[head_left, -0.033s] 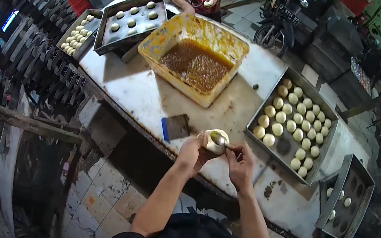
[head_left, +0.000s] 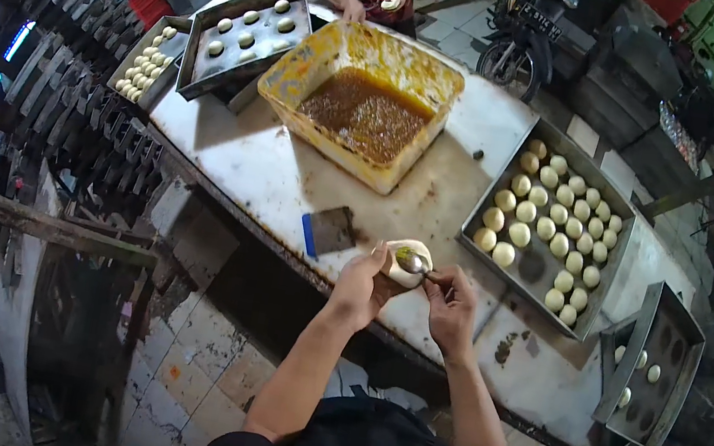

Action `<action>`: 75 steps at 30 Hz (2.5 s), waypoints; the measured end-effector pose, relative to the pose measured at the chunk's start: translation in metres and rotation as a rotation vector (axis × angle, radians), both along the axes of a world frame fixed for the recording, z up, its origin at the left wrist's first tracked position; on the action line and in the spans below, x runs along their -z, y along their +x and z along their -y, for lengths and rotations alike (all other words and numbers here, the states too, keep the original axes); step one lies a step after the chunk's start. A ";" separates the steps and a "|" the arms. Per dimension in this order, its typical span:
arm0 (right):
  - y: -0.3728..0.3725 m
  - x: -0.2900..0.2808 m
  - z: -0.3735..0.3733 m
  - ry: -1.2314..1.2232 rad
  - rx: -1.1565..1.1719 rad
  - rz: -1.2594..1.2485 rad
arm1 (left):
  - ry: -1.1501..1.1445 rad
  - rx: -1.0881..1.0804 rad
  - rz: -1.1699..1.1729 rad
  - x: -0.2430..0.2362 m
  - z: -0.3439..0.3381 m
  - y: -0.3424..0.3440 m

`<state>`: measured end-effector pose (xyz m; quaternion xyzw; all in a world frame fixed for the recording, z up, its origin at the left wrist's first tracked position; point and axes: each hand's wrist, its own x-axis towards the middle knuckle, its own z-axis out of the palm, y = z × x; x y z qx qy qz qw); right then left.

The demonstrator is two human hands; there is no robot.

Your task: Preparing and filling dough buns with a sweet filling in a bakery setting.

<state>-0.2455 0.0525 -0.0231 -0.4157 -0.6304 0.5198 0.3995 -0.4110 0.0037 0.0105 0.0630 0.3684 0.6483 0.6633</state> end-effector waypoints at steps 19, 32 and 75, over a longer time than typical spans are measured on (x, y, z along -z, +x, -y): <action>0.021 -0.082 0.152 -0.190 -0.547 -0.396 | 0.279 0.127 -0.542 -0.068 0.226 0.030; -0.013 -0.101 0.344 -0.358 -0.480 -0.264 | 0.331 -0.262 -0.733 -0.052 0.417 0.020; 0.483 -0.042 0.202 -0.390 0.632 -0.999 | 1.114 0.740 -1.226 -0.054 0.063 0.537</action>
